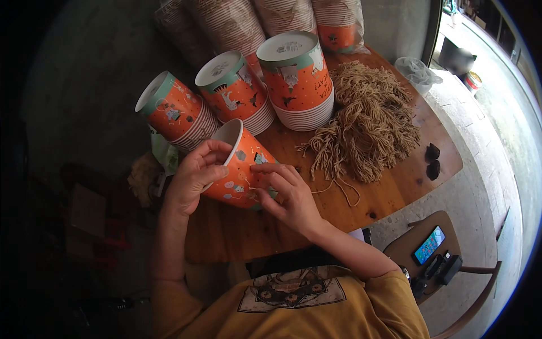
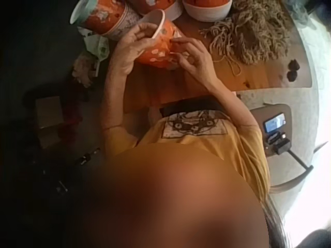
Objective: The recorder is threading and tying string handles onto paper buckets at a workbench.
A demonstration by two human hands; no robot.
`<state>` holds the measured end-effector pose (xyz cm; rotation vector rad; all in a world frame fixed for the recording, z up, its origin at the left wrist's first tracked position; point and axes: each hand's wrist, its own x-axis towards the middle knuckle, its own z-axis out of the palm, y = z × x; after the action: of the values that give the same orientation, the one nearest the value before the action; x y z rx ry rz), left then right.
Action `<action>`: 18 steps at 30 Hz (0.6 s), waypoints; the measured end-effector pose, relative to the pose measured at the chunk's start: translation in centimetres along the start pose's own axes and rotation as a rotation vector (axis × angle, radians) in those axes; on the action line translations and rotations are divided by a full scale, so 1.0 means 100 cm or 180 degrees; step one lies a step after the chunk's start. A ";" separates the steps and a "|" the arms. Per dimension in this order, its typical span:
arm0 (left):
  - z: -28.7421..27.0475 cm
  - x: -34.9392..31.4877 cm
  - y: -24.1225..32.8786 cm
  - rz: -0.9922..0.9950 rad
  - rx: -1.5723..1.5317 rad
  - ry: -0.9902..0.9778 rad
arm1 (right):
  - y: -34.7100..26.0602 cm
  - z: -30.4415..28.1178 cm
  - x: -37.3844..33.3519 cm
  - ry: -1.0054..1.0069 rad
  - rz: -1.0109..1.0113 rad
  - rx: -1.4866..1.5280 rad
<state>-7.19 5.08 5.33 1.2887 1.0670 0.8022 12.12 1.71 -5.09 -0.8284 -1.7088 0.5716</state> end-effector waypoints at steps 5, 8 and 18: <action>0.002 0.003 0.002 -0.0040 0.0011 0.0005 | -0.001 -0.002 0.004 0.0045 0.0030 -0.0021; 0.005 0.002 0.004 -0.0045 0.0081 0.0015 | -0.005 -0.003 0.011 0.0163 -0.0211 -0.0097; 0.007 0.005 0.001 0.0010 0.0110 -0.0053 | -0.004 -0.015 0.015 -0.0234 -0.0791 -0.1208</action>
<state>-6.36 5.36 5.32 1.3243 1.0701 0.7771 13.18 2.56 -3.40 -0.8471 -1.9856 0.1094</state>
